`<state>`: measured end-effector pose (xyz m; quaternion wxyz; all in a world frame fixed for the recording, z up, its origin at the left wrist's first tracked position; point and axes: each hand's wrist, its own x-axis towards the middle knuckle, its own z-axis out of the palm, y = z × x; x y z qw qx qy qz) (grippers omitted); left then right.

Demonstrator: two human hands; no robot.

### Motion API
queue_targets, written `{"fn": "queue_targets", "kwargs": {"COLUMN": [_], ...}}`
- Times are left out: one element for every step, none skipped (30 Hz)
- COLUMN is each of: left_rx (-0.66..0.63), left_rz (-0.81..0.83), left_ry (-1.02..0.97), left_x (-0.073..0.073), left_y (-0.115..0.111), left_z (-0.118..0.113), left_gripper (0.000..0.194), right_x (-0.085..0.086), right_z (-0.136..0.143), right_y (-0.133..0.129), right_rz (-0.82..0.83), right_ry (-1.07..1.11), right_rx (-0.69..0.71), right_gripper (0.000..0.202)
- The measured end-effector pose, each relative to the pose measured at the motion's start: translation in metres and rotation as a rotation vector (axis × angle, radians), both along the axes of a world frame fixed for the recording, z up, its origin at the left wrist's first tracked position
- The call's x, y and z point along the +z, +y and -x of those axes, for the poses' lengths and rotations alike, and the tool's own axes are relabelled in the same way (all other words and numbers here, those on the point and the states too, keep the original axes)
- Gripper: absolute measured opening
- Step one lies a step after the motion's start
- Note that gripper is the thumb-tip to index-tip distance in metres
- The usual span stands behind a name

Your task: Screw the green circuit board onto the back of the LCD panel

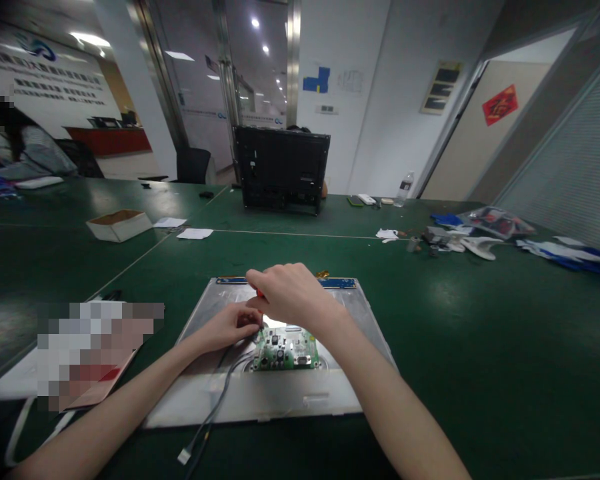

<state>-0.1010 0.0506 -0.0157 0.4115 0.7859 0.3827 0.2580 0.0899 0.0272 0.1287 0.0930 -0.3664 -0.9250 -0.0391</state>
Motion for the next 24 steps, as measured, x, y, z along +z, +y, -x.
{"fn": "queue_targets", "kwargs": {"left_rx": [0.003,0.006,0.008,0.006,0.003,-0.001,-0.004,-0.003,0.0,0.003,0.007,0.01,0.011,0.012,0.011,0.011,0.01,0.011,0.014,0.016,0.016,0.016,0.014,0.012], "left_rz": [-0.002,-0.007,-0.014,-0.019,-0.022,-0.026,-0.028,-0.031,-0.032,-0.031,-0.03,-0.028,-0.024,-0.019,-0.014,-0.011,-0.011,-0.015,-0.022,-0.03,-0.039,-0.045,-0.049,-0.052], "left_ry": [-0.005,-0.009,-0.013,-0.016,-0.015,-0.011,-0.006,-0.003,-0.001,0.001,0.002,0.003,0.004,0.006,0.009,0.01,0.008,0.006,0.005,0.007,0.011,0.016,0.023,0.028], "left_x": [-0.0006,-0.0015,-0.0027,-0.004,-0.0053,-0.0065,-0.0075,-0.0082,-0.0086,-0.0088,-0.0088,-0.0085,-0.008,-0.0075,-0.0071,-0.0067,-0.0066,-0.0067,-0.007,-0.0075,-0.0081,-0.0087,-0.0093,-0.0096], "left_y": [0.0003,0.0007,0.0012,0.0017,0.0022,0.0027,0.0031,0.0034,0.0036,0.0036,0.0036,0.0034,0.0031,0.0029,0.0027,0.0026,0.0026,0.0028,0.0031,0.0035,0.0039,0.0043,0.0046,0.0048], "left_z": [-0.0001,-0.0001,-0.0001,0.0001,0.0003,0.0006,0.0008,0.0011,0.0013,0.0015,0.0016,0.0017,0.0017,0.0017,0.0016,0.0015,0.0014,0.0012,0.0012,0.0011,0.0011,0.0012,0.0013,0.0014], "left_gripper": [0.013,0.013,0.013,0.013,0.013,0.013,0.013,0.013,0.013,0.014,0.014,0.014,0.014,0.014,0.014,0.014,0.014,0.014,0.014,0.014,0.014,0.014,0.014,0.014], "right_x": [-0.0004,-0.0008,-0.001,-0.0012,-0.0012,-0.0012,-0.001,-0.0008,-0.0007,-0.0005,-0.0005,-0.0005,-0.0006,-0.0007,-0.001,-0.0013,-0.0016,-0.0018,-0.0018,-0.0018,-0.0017,-0.0016,-0.0015,-0.0015], "right_z": [-0.0002,-0.0004,-0.0007,-0.001,-0.0012,-0.0013,-0.0013,-0.0011,-0.0008,-0.0003,0.0002,0.0008,0.0013,0.0016,0.0017,0.0017,0.0014,0.001,0.0005,0.0001,-0.0003,-0.0006,-0.0006,-0.0004], "right_y": [-0.0004,-0.0011,-0.0019,-0.0028,-0.0035,-0.0041,-0.0043,-0.0042,-0.0038,-0.0031,-0.0023,-0.0014,-0.0006,0.0,0.0003,0.0004,0.0001,-0.0006,-0.0014,-0.0024,-0.0034,-0.0042,-0.0048,-0.005], "right_rz": [-0.002,0.0,0.004,0.009,0.015,0.024,0.033,0.041,0.048,0.051,0.05,0.047,0.042,0.037,0.034,0.032,0.031,0.031,0.033,0.038,0.048,0.061,0.076,0.087], "right_ry": [0.005,0.015,0.028,0.042,0.054,0.061,0.064,0.063,0.059,0.054,0.048,0.041,0.033,0.024,0.017,0.012,0.014,0.021,0.033,0.048,0.061,0.072,0.079,0.083], "right_rx": [0.013,0.03,0.049,0.066,0.079,0.088,0.093,0.09,0.083,0.071,0.055,0.038,0.021,0.005,-0.008,-0.015,-0.016,-0.009,0.005,0.023,0.043,0.06,0.072,0.08], "right_gripper": [0.013,0.014,0.015,0.017,0.019,0.02,0.02,0.02,0.02,0.019,0.019,0.019,0.018,0.017,0.016,0.016,0.017,0.018,0.02,0.022,0.024,0.025,0.026,0.027]}}
